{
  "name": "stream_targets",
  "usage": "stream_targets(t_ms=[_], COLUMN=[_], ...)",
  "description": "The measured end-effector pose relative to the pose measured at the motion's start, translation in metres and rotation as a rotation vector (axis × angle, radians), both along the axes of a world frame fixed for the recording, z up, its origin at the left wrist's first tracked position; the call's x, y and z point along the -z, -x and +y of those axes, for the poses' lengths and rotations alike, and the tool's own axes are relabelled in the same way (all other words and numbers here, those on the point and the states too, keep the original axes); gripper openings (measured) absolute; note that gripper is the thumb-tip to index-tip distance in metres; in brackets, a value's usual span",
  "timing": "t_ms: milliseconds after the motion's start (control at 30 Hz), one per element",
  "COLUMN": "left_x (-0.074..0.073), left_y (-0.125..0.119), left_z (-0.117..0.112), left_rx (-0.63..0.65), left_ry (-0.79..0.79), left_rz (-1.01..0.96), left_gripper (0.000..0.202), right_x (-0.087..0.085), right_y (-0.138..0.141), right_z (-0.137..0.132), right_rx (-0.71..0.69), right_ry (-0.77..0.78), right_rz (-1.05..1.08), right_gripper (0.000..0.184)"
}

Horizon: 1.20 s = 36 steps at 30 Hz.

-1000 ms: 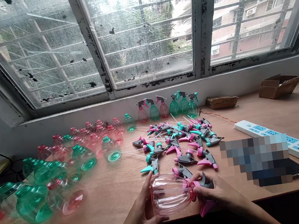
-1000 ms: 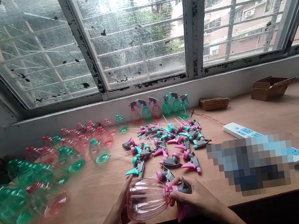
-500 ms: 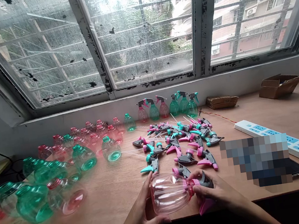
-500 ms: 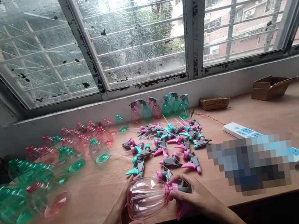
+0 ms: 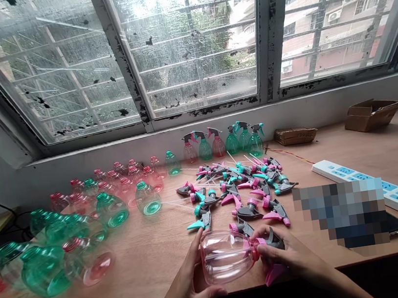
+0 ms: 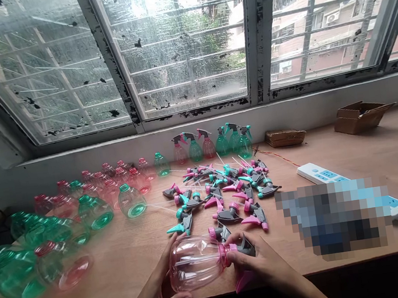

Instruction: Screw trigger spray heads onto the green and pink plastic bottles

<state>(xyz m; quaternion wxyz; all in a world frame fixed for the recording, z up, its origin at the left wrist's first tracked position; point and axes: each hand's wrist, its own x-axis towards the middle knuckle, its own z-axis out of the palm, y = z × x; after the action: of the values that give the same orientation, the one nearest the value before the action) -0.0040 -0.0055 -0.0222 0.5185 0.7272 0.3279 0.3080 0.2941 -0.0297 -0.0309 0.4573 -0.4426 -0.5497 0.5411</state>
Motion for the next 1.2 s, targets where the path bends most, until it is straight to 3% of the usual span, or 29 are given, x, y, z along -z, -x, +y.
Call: stream_targets(t_ms=[267, 533, 733, 1000, 1200], left_x=[0.0075, 0.0026, -0.0021, 0.0022, 0.0064], left_y=[0.0018, 0.0011, 0.0028, 0.0005, 0.0016], left_z=[0.0019, -0.0002, -0.0004, -0.0003, 0.0030], left_rx=[-0.016, -0.015, -0.010, -0.079, -0.027], left_ry=[-0.038, 0.004, 0.004, -0.042, -0.041], left_rz=[0.024, -0.001, 0.048, 0.080, 0.034], left_gripper=[0.100, 0.110, 0.101, 0.099, 0.101], right_x=[-0.0041, -0.0055, -0.0084, -0.0077, -0.0094], right_y=[0.0014, 0.0028, 0.0032, 0.0024, 0.0041], right_z=[-0.0012, -0.0010, -0.0009, -0.0019, -0.0023], right_rx=[-0.011, -0.015, -0.040, -0.045, -0.060], right_ry=[-0.027, -0.013, 0.015, 0.023, 0.008], right_rz=[0.009, 0.015, 0.025, 0.040, 0.048], right_gripper=[0.033, 0.036, 0.037, 0.037, 0.039])
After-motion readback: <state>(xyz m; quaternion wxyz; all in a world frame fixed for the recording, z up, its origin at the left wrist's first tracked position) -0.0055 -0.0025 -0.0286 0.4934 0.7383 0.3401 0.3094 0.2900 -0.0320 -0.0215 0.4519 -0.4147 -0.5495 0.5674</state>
